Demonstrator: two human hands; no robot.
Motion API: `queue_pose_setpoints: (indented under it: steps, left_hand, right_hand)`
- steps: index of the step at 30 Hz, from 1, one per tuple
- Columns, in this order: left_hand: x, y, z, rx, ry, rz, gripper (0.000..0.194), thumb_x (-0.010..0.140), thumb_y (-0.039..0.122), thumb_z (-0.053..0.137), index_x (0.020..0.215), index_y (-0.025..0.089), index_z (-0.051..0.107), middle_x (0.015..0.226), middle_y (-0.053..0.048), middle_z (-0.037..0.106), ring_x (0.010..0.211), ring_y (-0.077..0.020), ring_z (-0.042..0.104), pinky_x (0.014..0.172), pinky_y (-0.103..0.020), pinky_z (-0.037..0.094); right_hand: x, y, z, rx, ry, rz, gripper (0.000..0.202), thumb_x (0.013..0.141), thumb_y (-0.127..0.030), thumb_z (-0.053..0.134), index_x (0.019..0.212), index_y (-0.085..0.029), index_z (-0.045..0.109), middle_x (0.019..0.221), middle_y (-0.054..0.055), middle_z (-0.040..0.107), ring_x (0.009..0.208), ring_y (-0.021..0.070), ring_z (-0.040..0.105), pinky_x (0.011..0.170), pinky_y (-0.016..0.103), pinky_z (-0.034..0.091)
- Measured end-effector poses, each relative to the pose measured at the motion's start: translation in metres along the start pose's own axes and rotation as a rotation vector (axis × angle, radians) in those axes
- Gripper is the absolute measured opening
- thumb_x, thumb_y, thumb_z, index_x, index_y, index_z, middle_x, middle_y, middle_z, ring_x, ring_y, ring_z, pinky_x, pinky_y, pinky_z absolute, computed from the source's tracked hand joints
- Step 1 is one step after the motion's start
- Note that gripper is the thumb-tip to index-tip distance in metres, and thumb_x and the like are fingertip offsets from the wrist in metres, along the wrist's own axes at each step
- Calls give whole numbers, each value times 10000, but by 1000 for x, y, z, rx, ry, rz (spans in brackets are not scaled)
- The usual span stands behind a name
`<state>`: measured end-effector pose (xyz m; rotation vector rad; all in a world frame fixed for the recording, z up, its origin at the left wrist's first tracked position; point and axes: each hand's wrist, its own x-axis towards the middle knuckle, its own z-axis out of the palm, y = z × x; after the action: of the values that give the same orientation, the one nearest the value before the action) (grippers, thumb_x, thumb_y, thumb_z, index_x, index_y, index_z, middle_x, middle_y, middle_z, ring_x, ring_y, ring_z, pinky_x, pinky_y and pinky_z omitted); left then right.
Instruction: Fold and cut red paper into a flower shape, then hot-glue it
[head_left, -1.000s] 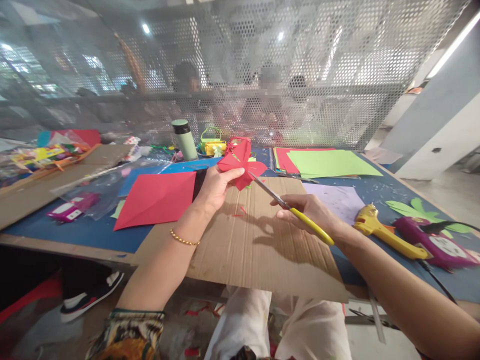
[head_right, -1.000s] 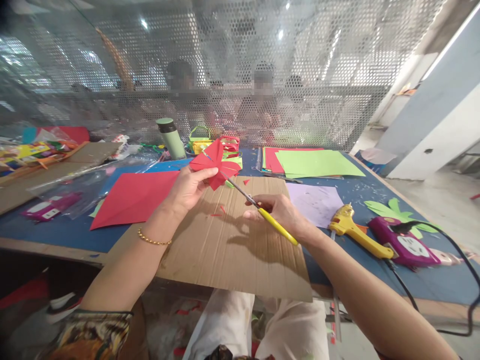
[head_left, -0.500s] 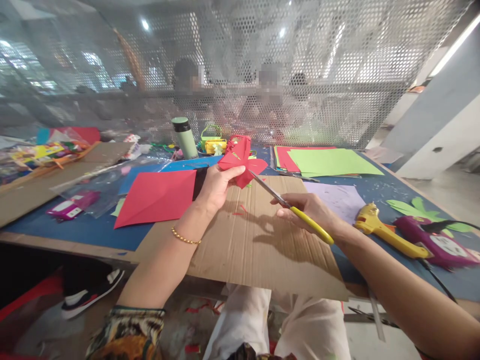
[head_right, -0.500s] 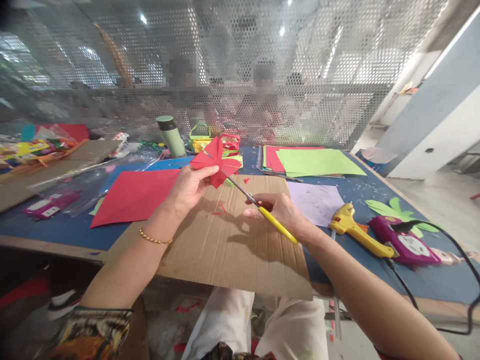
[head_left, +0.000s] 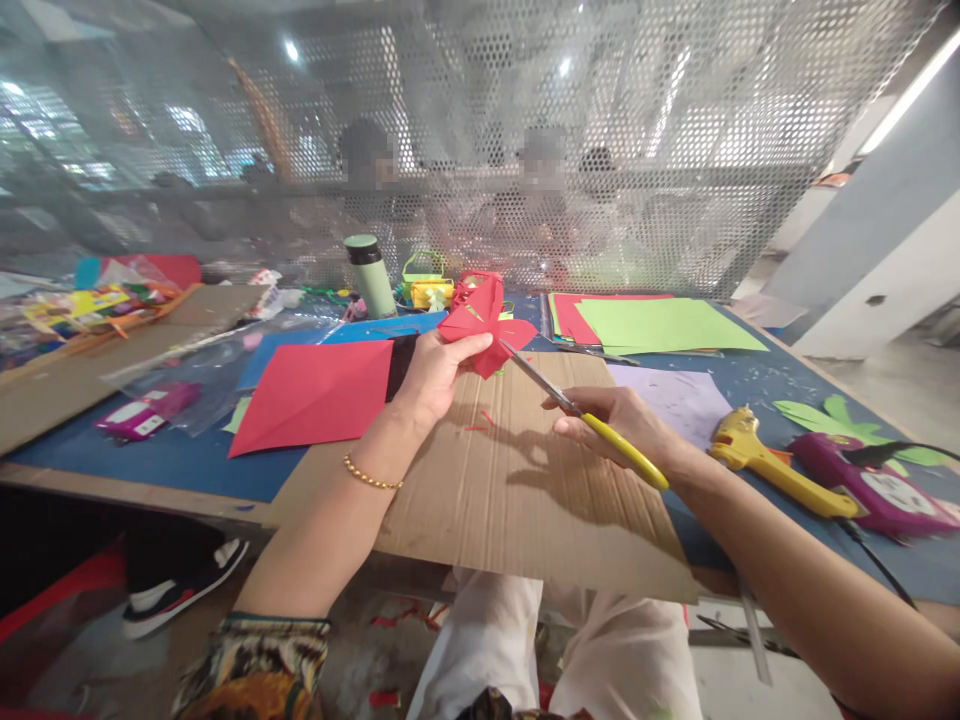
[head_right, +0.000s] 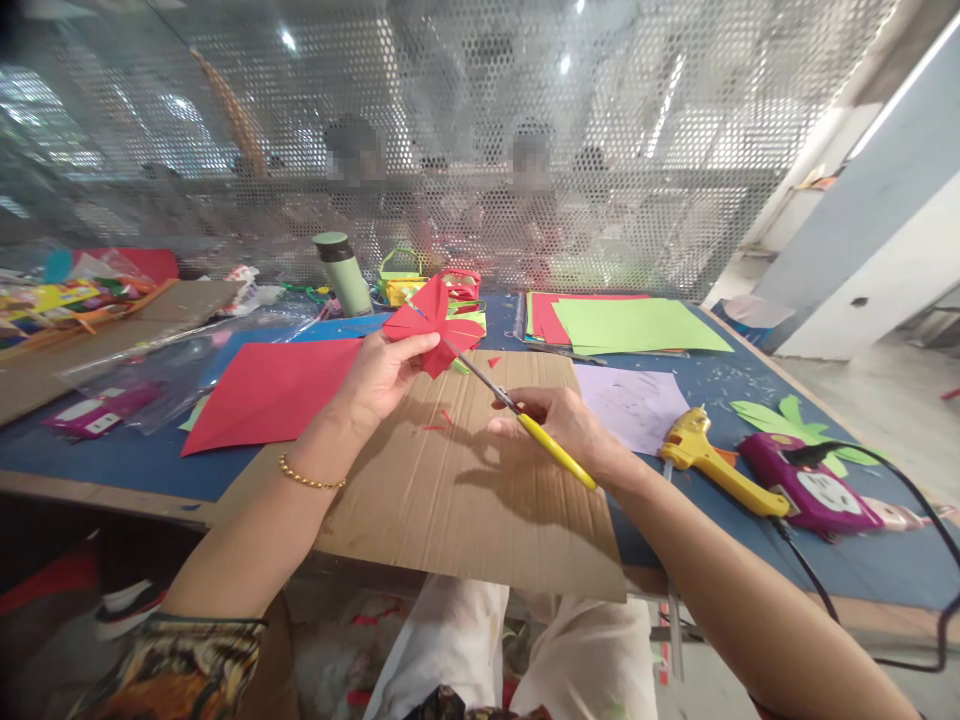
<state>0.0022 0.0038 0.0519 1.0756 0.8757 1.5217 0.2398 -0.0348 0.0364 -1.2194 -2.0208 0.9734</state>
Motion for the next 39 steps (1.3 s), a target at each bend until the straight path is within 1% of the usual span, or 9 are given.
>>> queue_pose_setpoints:
  steps: [8, 12, 18, 22, 27, 31, 39]
  left_hand:
    - [0, 0, -1, -3, -9, -1, 309, 583, 259, 930, 862, 197, 814, 921, -48, 833, 818, -214, 755, 782, -357, 597]
    - [0, 1, 0, -9, -2, -6, 319, 568, 253, 930, 857, 186, 811, 903, -44, 828, 801, -200, 749, 770, -340, 592]
    - [1, 1, 1, -9, -2, -7, 263, 585, 246, 906, 817, 192, 794, 878, -37, 821, 783, -205, 741, 747, -342, 581]
    - [1, 0, 1, -29, -1, -4, 282, 579, 233, 907, 836, 190, 798, 891, -39, 824, 798, -204, 743, 771, -345, 581]
    - [1, 1, 1, -24, -9, 2, 363, 540, 258, 946, 869, 185, 811, 891, -42, 828, 834, -212, 750, 797, -346, 586]
    - [1, 1, 0, -5, -14, 5, 369, 542, 280, 949, 869, 187, 806, 915, -51, 830, 879, -231, 760, 812, -355, 587]
    - [2, 0, -2, 2, -22, 4, 349, 567, 278, 935, 878, 189, 804, 918, -56, 831, 889, -239, 765, 812, -367, 594]
  right_hand:
    - [-1, -3, 0, -6, -3, 6, 792, 721, -854, 694, 1002, -120, 790, 660, 12, 559, 573, 119, 391, 514, 277, 277]
    - [0, -3, 0, -14, 8, 4, 800, 710, -858, 693, 994, -117, 791, 677, 19, 576, 581, 121, 400, 518, 276, 283]
    - [-1, -1, 0, -21, 17, 23, 832, 695, -874, 687, 1008, -110, 795, 683, 26, 581, 589, 127, 407, 534, 280, 292]
    - [0, -1, 0, -20, 15, 10, 815, 701, -865, 697, 1002, -114, 797, 689, 29, 589, 592, 126, 408, 533, 278, 293]
    - [0, -1, 1, -13, 12, -9, 801, 731, -855, 683, 995, -107, 794, 629, -3, 531, 541, 108, 373, 502, 276, 273]
    - [-1, -1, 2, -13, 12, 5, 812, 740, -854, 676, 1020, -100, 788, 569, -31, 473, 503, 103, 357, 486, 277, 254]
    - [-1, 0, 2, -30, 25, -13, 760, 768, -820, 673, 989, -103, 791, 581, -22, 497, 498, 95, 357, 479, 274, 256]
